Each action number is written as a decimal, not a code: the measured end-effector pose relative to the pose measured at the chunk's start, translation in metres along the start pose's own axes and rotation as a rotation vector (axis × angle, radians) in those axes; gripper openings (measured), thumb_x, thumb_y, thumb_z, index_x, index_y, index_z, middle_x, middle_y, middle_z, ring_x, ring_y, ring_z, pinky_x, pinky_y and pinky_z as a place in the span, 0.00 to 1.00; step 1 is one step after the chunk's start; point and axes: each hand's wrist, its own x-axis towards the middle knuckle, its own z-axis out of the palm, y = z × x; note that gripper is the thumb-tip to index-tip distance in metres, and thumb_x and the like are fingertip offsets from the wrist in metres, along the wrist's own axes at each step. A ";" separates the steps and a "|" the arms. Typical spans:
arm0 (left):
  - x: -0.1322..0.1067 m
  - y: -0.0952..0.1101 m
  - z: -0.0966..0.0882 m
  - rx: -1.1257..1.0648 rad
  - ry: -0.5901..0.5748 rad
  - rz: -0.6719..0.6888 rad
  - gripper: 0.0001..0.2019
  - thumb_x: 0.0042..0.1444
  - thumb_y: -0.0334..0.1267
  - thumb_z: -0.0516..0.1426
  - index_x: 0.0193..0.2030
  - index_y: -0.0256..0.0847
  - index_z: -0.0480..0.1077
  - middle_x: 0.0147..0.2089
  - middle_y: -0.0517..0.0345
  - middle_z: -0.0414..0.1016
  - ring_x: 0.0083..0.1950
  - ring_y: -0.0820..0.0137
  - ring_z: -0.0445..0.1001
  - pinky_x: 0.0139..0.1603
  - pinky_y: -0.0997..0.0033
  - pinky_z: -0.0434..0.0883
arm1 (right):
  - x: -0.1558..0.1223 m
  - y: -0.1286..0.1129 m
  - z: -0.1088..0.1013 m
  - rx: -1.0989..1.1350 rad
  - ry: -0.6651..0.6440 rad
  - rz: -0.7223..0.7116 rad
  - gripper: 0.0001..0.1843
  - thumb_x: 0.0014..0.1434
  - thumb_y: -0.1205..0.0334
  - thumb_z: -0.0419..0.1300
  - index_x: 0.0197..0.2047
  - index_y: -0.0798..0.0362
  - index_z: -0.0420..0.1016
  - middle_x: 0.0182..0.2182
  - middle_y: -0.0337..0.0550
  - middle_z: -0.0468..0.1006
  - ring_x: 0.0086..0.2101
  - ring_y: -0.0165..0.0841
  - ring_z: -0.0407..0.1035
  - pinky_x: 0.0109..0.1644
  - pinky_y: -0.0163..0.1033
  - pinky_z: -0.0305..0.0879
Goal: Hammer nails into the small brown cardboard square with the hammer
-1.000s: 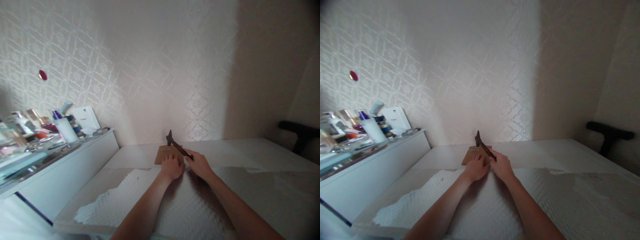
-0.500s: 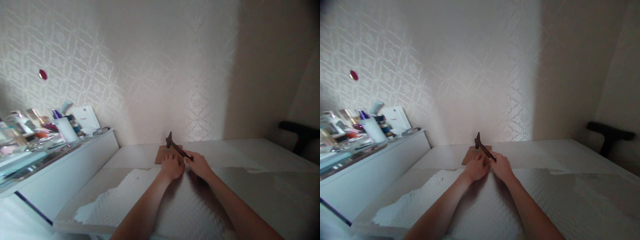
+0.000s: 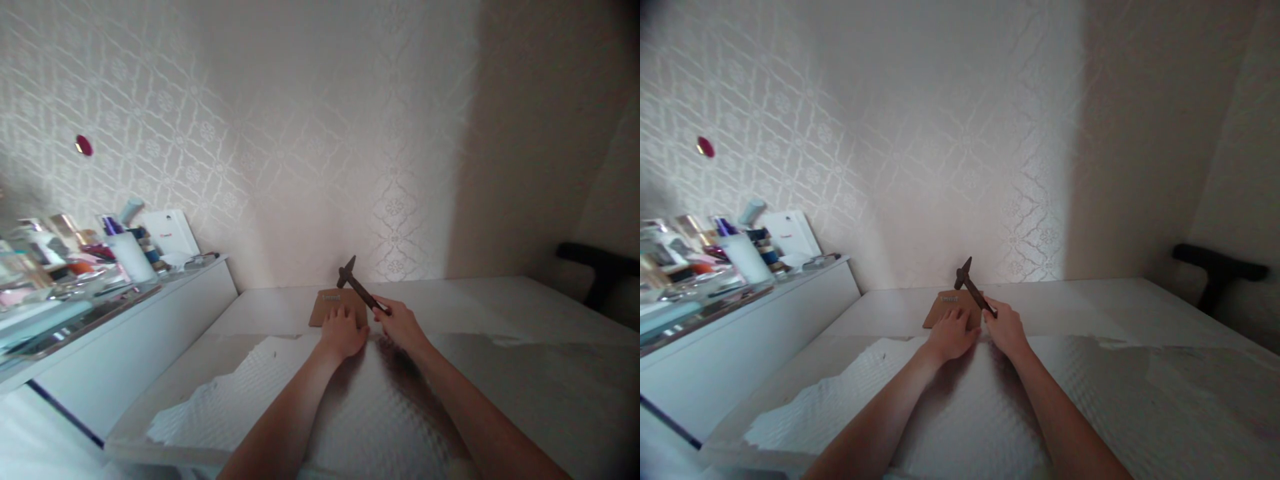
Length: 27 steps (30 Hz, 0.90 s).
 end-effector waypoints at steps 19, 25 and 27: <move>0.000 0.001 0.000 0.002 0.002 -0.007 0.30 0.59 0.53 0.43 0.62 0.37 0.56 0.63 0.43 0.57 0.63 0.52 0.55 0.60 0.54 0.55 | 0.004 0.005 0.003 0.097 -0.022 0.068 0.22 0.58 0.65 0.51 0.56 0.50 0.70 0.25 0.39 0.75 0.20 0.27 0.66 0.24 0.29 0.62; 0.000 0.001 -0.001 -0.002 0.002 -0.001 0.30 0.59 0.52 0.43 0.62 0.36 0.56 0.63 0.42 0.56 0.63 0.52 0.55 0.60 0.54 0.55 | 0.004 0.005 0.002 0.042 -0.027 0.049 0.22 0.58 0.64 0.51 0.56 0.50 0.70 0.27 0.40 0.77 0.23 0.30 0.69 0.29 0.32 0.64; 0.000 0.002 -0.001 -0.007 -0.003 -0.004 0.30 0.59 0.52 0.43 0.62 0.35 0.56 0.63 0.42 0.57 0.63 0.52 0.55 0.61 0.54 0.55 | 0.004 0.005 0.002 0.054 -0.007 0.045 0.22 0.58 0.65 0.51 0.56 0.50 0.70 0.27 0.40 0.77 0.23 0.30 0.69 0.29 0.32 0.64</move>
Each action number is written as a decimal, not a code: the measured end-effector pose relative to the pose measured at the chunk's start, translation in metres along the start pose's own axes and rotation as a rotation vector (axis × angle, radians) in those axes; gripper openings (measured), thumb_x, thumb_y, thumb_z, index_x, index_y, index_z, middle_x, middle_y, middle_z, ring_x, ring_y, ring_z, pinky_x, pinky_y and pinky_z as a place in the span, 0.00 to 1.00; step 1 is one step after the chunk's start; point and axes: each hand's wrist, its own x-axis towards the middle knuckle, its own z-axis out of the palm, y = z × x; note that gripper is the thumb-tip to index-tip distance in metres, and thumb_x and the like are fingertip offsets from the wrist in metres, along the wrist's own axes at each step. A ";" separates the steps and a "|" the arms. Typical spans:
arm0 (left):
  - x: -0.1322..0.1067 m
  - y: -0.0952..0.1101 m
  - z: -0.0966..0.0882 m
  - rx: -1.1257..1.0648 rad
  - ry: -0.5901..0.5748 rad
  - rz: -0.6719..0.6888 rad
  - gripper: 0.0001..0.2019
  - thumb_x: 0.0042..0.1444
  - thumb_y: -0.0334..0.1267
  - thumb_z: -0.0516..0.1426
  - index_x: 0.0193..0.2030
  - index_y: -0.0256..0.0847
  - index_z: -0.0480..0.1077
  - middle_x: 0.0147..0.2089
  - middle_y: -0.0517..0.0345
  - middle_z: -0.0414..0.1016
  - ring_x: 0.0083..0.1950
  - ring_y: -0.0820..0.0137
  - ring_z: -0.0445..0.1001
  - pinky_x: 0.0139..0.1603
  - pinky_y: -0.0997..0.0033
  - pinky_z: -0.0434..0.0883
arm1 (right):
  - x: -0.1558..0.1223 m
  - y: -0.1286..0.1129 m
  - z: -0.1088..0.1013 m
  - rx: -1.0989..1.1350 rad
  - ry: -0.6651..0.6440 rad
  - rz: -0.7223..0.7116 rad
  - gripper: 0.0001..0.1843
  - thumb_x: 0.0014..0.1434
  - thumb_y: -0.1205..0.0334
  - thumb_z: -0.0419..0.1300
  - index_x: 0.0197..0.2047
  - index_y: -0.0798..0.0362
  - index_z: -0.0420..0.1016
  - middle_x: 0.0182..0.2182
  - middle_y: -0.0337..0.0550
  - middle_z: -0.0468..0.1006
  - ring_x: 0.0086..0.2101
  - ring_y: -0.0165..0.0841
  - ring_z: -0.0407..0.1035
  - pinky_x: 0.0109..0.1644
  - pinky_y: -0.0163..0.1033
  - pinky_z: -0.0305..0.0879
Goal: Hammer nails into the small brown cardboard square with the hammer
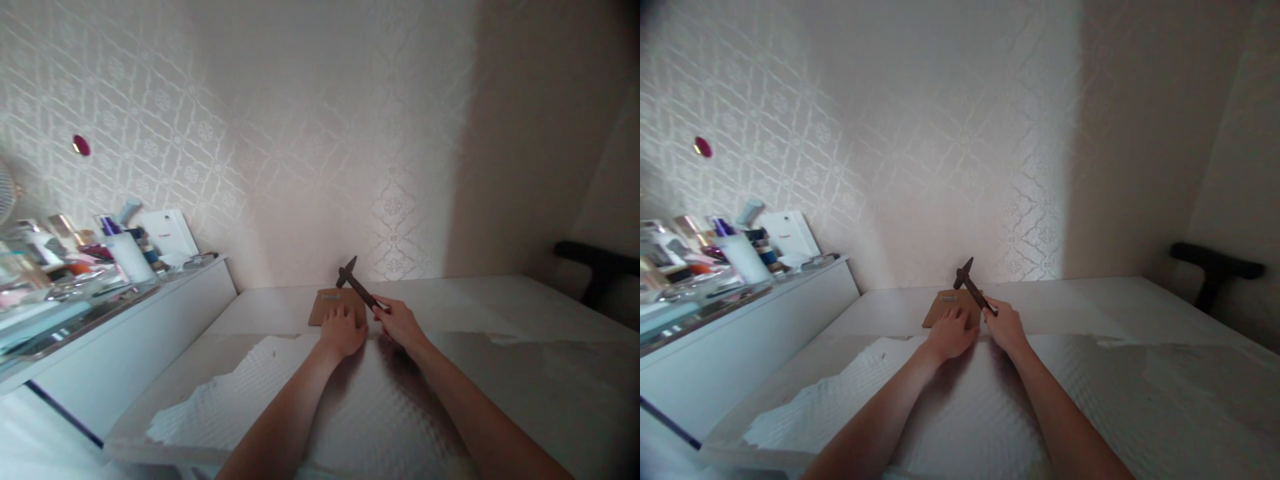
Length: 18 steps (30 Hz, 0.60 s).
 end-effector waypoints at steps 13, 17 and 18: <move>0.000 0.000 0.001 0.009 0.004 0.016 0.31 0.59 0.52 0.42 0.63 0.33 0.55 0.63 0.40 0.56 0.63 0.52 0.55 0.60 0.54 0.55 | 0.000 0.000 -0.002 0.000 -0.021 0.056 0.22 0.58 0.65 0.51 0.55 0.51 0.70 0.26 0.40 0.76 0.22 0.28 0.68 0.29 0.32 0.63; 0.001 -0.001 0.002 0.016 0.005 0.009 0.30 0.59 0.52 0.42 0.62 0.34 0.55 0.63 0.40 0.57 0.63 0.51 0.55 0.61 0.55 0.55 | -0.001 0.000 -0.001 -0.046 -0.007 0.062 0.21 0.58 0.64 0.51 0.55 0.51 0.71 0.27 0.41 0.77 0.23 0.30 0.69 0.30 0.32 0.64; 0.001 -0.001 0.002 0.017 0.002 0.008 0.30 0.59 0.52 0.42 0.62 0.34 0.55 0.63 0.40 0.56 0.63 0.51 0.55 0.61 0.54 0.55 | -0.001 0.001 0.000 -0.053 0.011 0.048 0.21 0.58 0.64 0.51 0.55 0.51 0.71 0.28 0.42 0.78 0.24 0.30 0.69 0.31 0.33 0.64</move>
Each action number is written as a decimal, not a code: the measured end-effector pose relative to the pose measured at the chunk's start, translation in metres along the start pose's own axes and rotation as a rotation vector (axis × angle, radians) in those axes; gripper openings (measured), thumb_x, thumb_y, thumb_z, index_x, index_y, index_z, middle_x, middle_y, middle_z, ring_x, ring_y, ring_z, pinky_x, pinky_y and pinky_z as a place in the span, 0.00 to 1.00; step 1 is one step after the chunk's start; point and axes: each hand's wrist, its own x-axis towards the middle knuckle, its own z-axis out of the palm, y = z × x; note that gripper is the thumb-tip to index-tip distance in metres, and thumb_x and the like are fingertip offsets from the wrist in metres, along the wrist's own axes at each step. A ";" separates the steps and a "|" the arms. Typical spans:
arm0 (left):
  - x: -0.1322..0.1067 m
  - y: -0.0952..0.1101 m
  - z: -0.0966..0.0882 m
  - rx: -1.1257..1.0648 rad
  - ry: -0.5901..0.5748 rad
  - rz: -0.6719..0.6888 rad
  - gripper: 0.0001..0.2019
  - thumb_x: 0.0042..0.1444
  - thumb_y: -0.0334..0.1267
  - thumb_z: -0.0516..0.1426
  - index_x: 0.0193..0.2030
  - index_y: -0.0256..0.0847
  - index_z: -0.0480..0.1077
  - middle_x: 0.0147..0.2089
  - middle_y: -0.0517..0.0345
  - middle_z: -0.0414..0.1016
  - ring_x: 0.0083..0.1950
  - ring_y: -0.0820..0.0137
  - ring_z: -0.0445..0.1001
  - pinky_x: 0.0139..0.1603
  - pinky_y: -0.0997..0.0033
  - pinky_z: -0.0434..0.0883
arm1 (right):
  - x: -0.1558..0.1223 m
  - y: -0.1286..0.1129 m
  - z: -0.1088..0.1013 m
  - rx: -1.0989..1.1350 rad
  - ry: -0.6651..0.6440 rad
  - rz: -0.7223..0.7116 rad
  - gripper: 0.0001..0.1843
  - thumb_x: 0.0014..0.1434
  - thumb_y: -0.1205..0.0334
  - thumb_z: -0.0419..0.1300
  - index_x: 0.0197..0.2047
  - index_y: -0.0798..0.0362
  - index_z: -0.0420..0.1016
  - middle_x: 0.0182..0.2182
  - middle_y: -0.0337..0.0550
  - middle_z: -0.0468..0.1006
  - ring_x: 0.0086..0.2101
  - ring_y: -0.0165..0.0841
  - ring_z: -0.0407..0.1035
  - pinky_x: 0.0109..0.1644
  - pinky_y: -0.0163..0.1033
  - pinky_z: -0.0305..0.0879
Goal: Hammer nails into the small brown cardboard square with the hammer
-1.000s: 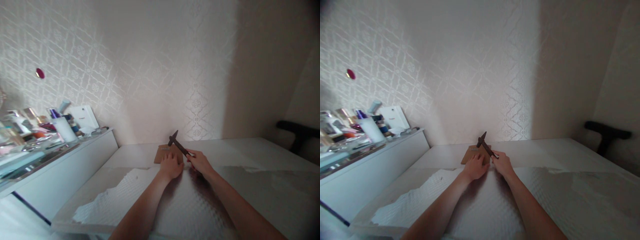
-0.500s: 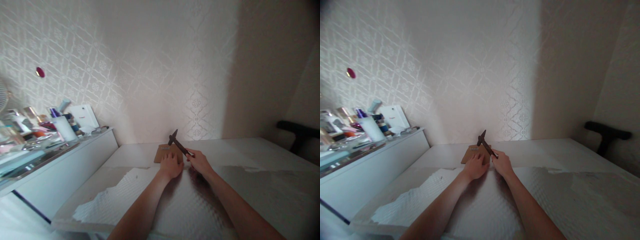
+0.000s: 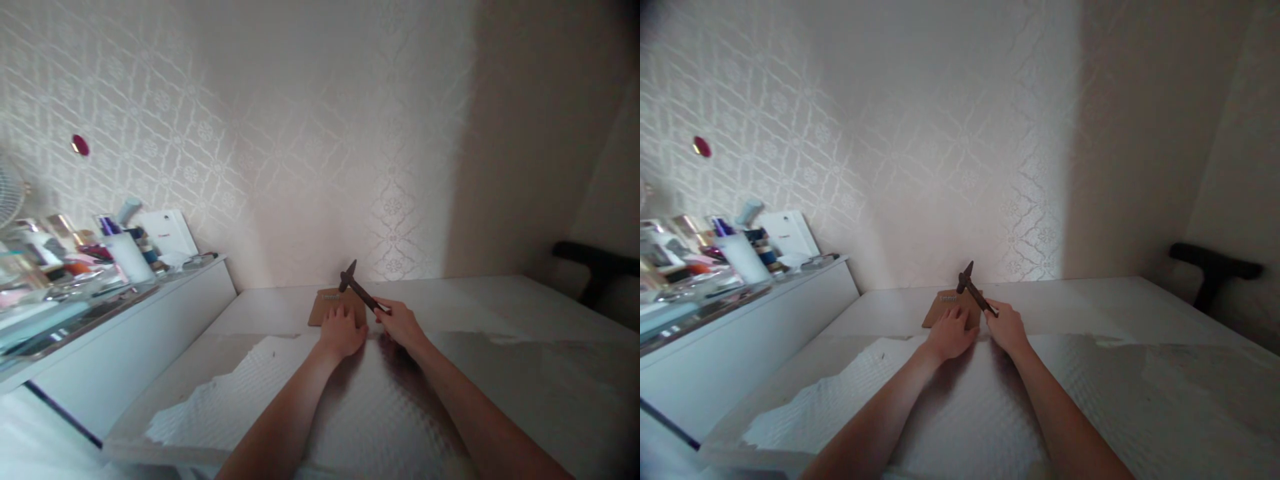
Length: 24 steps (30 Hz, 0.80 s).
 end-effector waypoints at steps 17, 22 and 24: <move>0.000 -0.001 0.000 0.002 0.010 0.016 0.30 0.59 0.52 0.42 0.62 0.34 0.55 0.63 0.41 0.57 0.62 0.53 0.56 0.60 0.55 0.56 | -0.004 -0.006 -0.002 -0.127 0.019 -0.105 0.21 0.58 0.66 0.51 0.54 0.49 0.71 0.31 0.42 0.79 0.34 0.35 0.72 0.40 0.36 0.64; 0.001 -0.001 0.001 0.003 0.021 0.026 0.31 0.59 0.52 0.42 0.62 0.32 0.56 0.63 0.40 0.57 0.63 0.52 0.56 0.60 0.55 0.56 | -0.005 -0.006 -0.003 -0.098 0.057 -0.115 0.22 0.59 0.65 0.50 0.56 0.49 0.70 0.32 0.43 0.79 0.34 0.35 0.72 0.40 0.36 0.64; 0.000 -0.001 0.001 0.002 0.021 0.025 0.30 0.59 0.52 0.42 0.62 0.32 0.56 0.62 0.40 0.57 0.62 0.52 0.56 0.60 0.55 0.56 | -0.005 -0.005 -0.003 -0.102 0.039 -0.119 0.22 0.58 0.65 0.51 0.55 0.49 0.71 0.32 0.42 0.79 0.34 0.35 0.72 0.40 0.35 0.63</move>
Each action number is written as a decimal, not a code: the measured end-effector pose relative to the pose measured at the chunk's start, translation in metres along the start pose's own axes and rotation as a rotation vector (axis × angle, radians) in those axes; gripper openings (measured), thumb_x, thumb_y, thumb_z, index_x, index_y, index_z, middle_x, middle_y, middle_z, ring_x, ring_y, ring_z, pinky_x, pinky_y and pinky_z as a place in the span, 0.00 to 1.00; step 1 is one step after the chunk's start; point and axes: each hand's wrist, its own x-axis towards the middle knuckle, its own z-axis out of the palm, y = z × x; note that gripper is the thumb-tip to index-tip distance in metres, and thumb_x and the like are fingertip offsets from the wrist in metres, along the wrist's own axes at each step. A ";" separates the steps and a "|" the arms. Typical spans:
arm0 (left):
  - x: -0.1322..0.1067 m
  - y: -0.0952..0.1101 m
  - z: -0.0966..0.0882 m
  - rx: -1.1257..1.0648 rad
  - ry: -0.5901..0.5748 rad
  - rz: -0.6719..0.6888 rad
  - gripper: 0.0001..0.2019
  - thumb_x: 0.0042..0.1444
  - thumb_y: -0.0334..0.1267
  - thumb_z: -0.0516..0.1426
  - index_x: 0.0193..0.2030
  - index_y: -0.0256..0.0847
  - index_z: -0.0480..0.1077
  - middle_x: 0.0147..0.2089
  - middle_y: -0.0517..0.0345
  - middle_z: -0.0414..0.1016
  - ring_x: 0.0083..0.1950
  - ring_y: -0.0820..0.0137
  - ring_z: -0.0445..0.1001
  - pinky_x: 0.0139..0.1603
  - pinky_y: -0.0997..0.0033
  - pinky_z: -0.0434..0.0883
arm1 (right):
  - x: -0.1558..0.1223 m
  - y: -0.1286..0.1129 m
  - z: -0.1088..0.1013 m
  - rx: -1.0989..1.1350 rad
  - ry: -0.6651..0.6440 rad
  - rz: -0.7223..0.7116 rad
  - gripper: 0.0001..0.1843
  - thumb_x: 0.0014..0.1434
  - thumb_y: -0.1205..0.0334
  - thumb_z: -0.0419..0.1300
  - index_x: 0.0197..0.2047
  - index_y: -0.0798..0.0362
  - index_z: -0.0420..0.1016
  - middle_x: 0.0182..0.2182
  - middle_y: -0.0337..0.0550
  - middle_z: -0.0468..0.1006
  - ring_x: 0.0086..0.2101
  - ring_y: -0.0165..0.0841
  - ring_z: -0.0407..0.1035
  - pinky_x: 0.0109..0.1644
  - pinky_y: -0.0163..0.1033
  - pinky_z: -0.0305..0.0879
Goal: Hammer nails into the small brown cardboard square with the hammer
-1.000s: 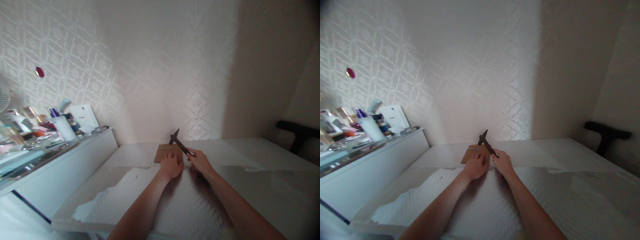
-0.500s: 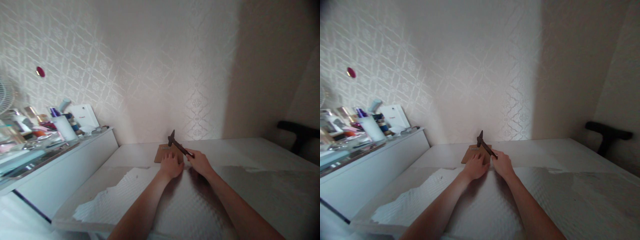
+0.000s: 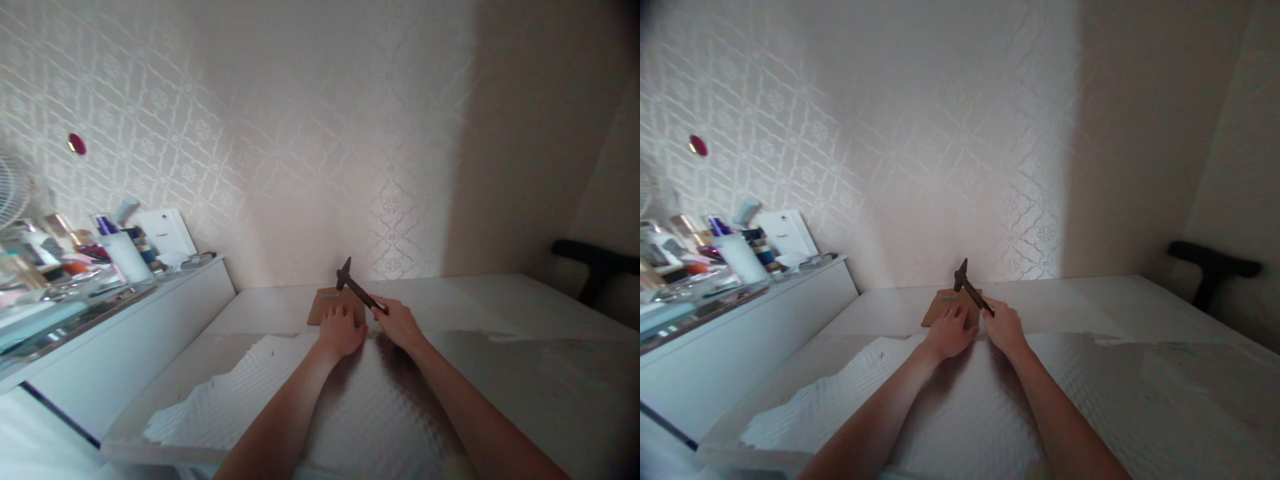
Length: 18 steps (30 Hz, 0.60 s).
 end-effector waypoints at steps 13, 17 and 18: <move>0.000 0.001 -0.002 0.001 -0.020 -0.007 0.31 0.59 0.52 0.42 0.62 0.33 0.55 0.63 0.40 0.57 0.63 0.52 0.55 0.61 0.54 0.55 | 0.000 0.000 -0.001 -0.028 -0.010 -0.024 0.22 0.57 0.65 0.51 0.55 0.49 0.71 0.32 0.41 0.79 0.34 0.34 0.72 0.41 0.36 0.64; 0.000 0.001 -0.002 0.001 -0.029 -0.011 0.31 0.59 0.52 0.42 0.63 0.34 0.54 0.64 0.42 0.56 0.64 0.53 0.54 0.61 0.55 0.54 | 0.000 0.000 -0.001 -0.026 0.007 -0.018 0.22 0.58 0.65 0.51 0.55 0.48 0.70 0.34 0.41 0.79 0.36 0.34 0.72 0.43 0.36 0.64; 0.000 0.001 -0.002 0.003 -0.027 -0.014 0.31 0.59 0.53 0.42 0.63 0.34 0.54 0.64 0.42 0.56 0.64 0.53 0.54 0.61 0.55 0.54 | -0.001 0.000 -0.001 -0.035 0.005 -0.015 0.22 0.58 0.65 0.51 0.55 0.48 0.70 0.34 0.41 0.79 0.36 0.35 0.72 0.43 0.36 0.64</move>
